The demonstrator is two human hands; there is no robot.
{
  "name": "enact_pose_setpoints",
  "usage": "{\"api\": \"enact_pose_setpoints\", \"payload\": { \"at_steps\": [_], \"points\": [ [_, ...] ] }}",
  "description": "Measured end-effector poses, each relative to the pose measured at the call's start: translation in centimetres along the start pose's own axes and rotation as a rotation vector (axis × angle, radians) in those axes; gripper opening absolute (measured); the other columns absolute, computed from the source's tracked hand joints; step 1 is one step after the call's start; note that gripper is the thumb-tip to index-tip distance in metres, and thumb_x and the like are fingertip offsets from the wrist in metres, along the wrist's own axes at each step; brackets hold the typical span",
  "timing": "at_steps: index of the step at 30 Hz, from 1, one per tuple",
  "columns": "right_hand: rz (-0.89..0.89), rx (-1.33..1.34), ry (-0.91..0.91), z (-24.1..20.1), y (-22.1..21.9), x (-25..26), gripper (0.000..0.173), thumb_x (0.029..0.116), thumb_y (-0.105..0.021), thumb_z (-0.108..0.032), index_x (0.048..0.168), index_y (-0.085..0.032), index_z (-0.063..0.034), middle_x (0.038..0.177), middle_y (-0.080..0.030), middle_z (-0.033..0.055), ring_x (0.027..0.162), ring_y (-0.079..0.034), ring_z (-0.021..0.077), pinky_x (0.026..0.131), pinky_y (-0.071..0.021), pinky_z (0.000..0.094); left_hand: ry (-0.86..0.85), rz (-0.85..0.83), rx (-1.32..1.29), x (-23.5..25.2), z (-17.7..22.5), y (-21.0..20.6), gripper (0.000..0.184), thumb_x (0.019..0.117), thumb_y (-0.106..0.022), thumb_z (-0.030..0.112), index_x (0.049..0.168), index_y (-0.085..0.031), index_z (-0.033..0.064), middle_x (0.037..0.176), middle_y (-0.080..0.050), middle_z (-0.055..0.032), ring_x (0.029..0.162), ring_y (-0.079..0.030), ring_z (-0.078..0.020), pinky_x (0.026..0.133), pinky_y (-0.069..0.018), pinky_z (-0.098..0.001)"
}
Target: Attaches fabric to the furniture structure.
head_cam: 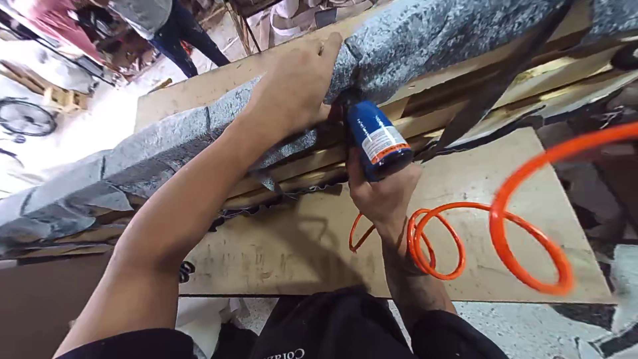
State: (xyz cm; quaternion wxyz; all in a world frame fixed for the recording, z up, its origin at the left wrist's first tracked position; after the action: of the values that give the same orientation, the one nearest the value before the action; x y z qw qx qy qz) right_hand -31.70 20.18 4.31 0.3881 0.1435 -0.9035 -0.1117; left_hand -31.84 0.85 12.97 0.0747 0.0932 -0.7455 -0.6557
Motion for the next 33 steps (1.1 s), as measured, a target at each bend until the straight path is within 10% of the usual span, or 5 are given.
{"api": "enact_pose_setpoints", "payload": {
  "at_steps": [7, 19, 26, 29, 33],
  "points": [
    [0.001, -0.042, 0.01, -2.3, 0.8, -0.6, 0.019, 0.0894, -0.073, -0.022, 0.09, -0.07, -0.0041, 0.076, -0.072, 0.0084, 0.069, -0.072, 0.0142, 0.061, -0.0584, 0.0348, -0.164, -0.205, -0.461, -4.3, -6.4, 1.0, 0.102, 0.0792, -0.071, 0.071, 0.163, -0.03, 0.0292, 0.155, -0.051, -0.004, 0.141, -0.05, -0.018, 0.117, -0.0419, -0.0508],
    [0.025, 0.0, -0.068, -4.7, -0.4, -3.3, 0.02, 0.089, -0.073, -0.023, 0.09, -0.071, -0.0036, 0.074, -0.072, 0.0065, 0.069, -0.071, 0.0108, 0.062, -0.0594, 0.032, -0.179, -0.189, -0.463, -5.3, -7.9, -0.9, 0.123, 0.063, -0.083, 0.064, 0.165, -0.023, 0.0275, 0.16, -0.042, -0.0056, 0.146, -0.043, -0.0209, 0.117, -0.0397, -0.0545],
    [-0.014, -0.082, -0.027, -6.7, 1.3, -4.3, 0.025, 0.0896, -0.075, -0.023, 0.092, -0.07, 0.0007, 0.078, -0.074, 0.0087, 0.073, -0.073, 0.0106, 0.066, -0.0615, 0.0301, -0.012, 0.413, -0.187, -14.2, -5.6, 0.7, 0.07, 0.0979, -0.057, 0.061, 0.146, -0.057, 0.0088, 0.151, -0.055, -0.0103, 0.139, -0.052, -0.0267, 0.117, -0.0395, -0.0501],
    [0.067, -0.217, 0.135, -8.2, 4.5, -2.2, 0.034, 0.0918, -0.075, -0.027, 0.1, -0.07, 0.0054, 0.083, -0.075, 0.0134, 0.076, -0.075, 0.0141, 0.068, -0.0626, 0.0318, 0.092, 0.963, -0.62, -23.4, -1.4, -2.9, 0.024, 0.0995, -0.065, 0.018, 0.109, -0.072, -0.0024, 0.108, -0.074, -0.0115, 0.102, -0.071, -0.0159, 0.09, -0.0604, -0.0335],
    [-0.047, -0.603, 0.274, -9.8, 4.7, 7.1, 0.052, 0.096, -0.062, -0.034, 0.141, -0.06, -0.0074, 0.106, -0.071, 0.0254, 0.089, -0.07, 0.0419, 0.07, -0.0537, 0.0586, 0.618, 0.651, -1.667, -23.3, -0.5, -10.2, 0.057, 0.1017, -0.065, 0.034, 0.141, -0.05, -0.0044, 0.124, -0.068, -0.0164, 0.105, -0.072, -0.0254, 0.09, -0.0633, -0.0447]
  ]
}}
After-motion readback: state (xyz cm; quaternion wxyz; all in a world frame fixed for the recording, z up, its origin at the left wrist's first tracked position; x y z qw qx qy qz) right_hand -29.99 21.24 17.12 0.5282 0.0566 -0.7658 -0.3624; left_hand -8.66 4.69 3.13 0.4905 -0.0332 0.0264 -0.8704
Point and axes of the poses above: each hand's wrist, its own x-axis towards the middle knuckle, its own y-axis out of the back of the hand, z = x × y, the point moved 6 cm from there along x, towards the middle knuckle
